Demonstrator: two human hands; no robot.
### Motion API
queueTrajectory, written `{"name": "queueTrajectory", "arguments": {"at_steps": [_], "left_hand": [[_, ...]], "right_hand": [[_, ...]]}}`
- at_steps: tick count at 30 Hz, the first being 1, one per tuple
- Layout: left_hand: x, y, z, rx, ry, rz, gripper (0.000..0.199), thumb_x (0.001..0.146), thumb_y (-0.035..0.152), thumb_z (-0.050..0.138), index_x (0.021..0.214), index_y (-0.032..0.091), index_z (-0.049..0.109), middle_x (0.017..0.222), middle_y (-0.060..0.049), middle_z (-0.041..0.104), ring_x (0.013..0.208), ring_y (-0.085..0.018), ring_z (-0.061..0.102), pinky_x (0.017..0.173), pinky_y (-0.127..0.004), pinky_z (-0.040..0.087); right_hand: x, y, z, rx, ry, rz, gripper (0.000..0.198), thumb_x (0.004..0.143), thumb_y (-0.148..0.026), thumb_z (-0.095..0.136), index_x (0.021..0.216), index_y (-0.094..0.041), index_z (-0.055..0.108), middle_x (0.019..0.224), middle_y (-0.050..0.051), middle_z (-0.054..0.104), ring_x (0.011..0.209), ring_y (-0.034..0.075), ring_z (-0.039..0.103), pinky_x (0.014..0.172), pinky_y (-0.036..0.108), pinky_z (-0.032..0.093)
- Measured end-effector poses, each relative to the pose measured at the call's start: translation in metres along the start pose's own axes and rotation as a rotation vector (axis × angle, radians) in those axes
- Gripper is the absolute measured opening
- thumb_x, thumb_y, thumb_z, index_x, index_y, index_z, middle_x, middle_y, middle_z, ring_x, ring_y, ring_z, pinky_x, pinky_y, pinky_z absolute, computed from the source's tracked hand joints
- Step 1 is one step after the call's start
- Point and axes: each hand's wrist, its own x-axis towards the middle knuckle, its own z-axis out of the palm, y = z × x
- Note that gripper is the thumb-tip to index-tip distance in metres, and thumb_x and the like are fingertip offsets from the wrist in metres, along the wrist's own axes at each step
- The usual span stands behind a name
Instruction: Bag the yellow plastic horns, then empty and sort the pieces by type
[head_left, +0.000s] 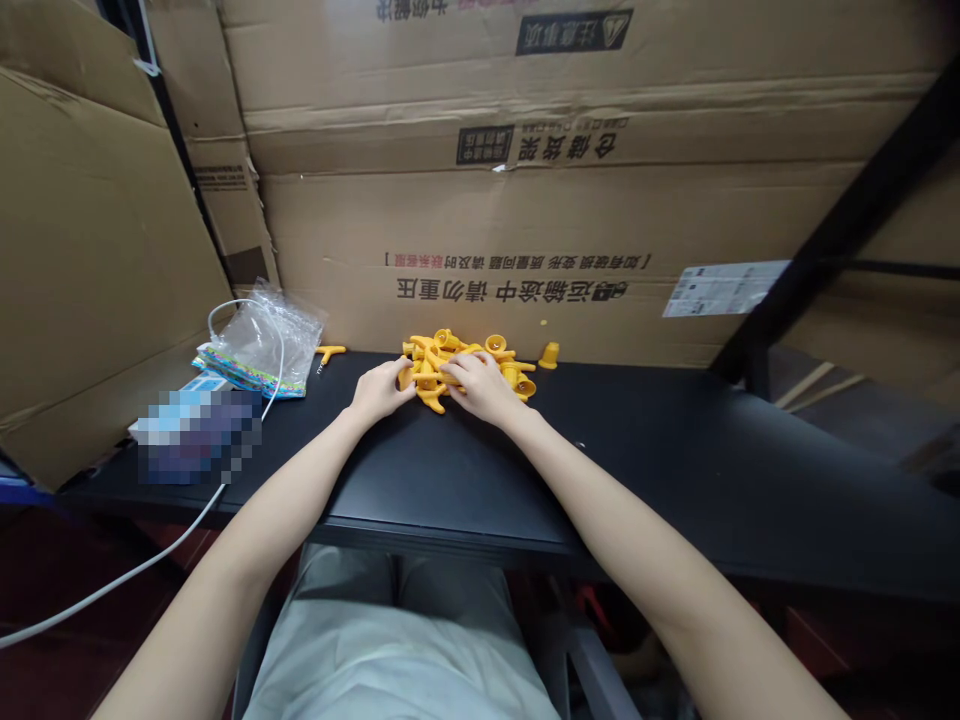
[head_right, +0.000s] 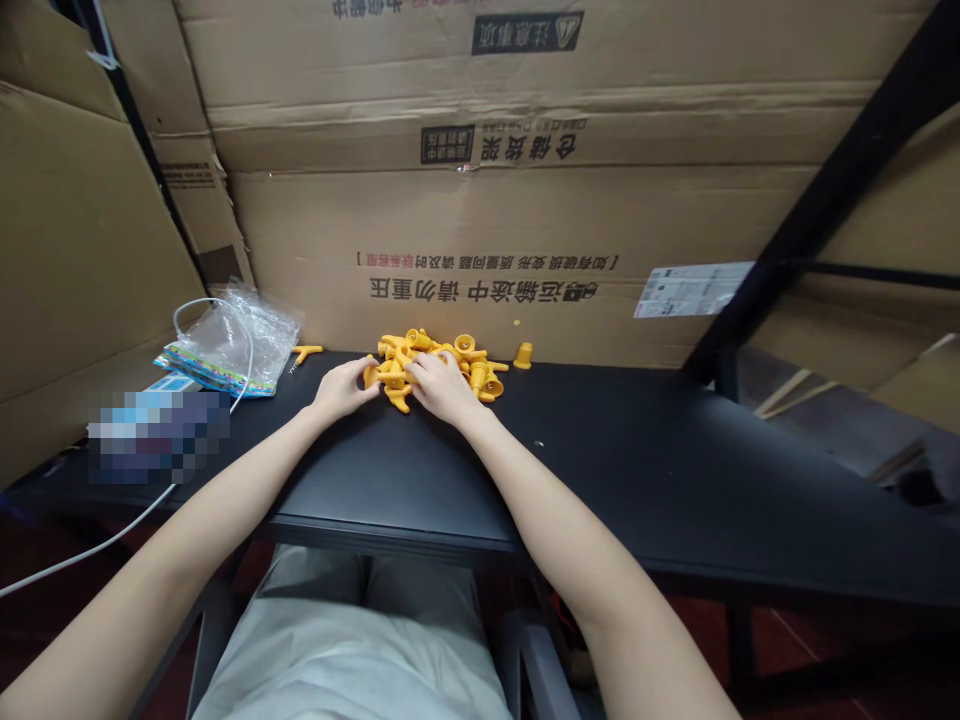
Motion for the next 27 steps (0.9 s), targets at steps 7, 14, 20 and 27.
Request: {"name": "queueTrajectory", "arguments": {"at_steps": [7,14,20,27], "left_hand": [[0.000,0.003,-0.004,0.040,-0.069,-0.054,0.035,0.079,0.036,0.059,0.111,0.022,0.065,0.093,-0.004,0.071,0.084,-0.019,0.065,0.078,-0.026,0.047],[0.001,0.002,-0.005,0.075,-0.112,-0.120,0.035,0.078,0.039,0.059,0.109,0.025,0.065,0.090,-0.004,0.071,0.086,-0.021,0.066,0.078,-0.028,0.047],[0.000,0.002,-0.003,0.074,-0.124,-0.119,0.032,0.078,0.037,0.058,0.107,0.025,0.064,0.092,-0.004,0.071,0.088,-0.022,0.066,0.077,-0.028,0.047],[0.000,0.003,-0.005,0.048,-0.123,-0.103,0.029,0.080,0.035,0.056,0.106,0.025,0.064,0.087,-0.003,0.070,0.083,-0.019,0.065,0.074,-0.027,0.046]], "right_hand": [[0.000,0.004,-0.001,-0.069,0.068,0.076,0.028,0.083,-0.010,0.041,0.101,-0.020,0.059,0.109,0.011,0.063,0.104,0.024,0.054,0.099,0.048,0.026],[-0.006,0.025,-0.011,-0.040,0.232,0.268,0.029,0.085,-0.023,0.045,0.110,-0.020,0.059,0.112,0.014,0.061,0.107,0.028,0.051,0.099,0.051,0.024],[-0.025,0.064,-0.016,-0.075,0.304,0.654,0.032,0.085,-0.033,0.046,0.107,-0.015,0.059,0.111,0.017,0.059,0.105,0.030,0.050,0.094,0.049,0.030],[-0.077,0.115,0.003,0.023,0.221,1.175,0.032,0.081,-0.029,0.048,0.109,-0.017,0.056,0.114,0.014,0.060,0.108,0.027,0.053,0.092,0.044,0.037]]}}
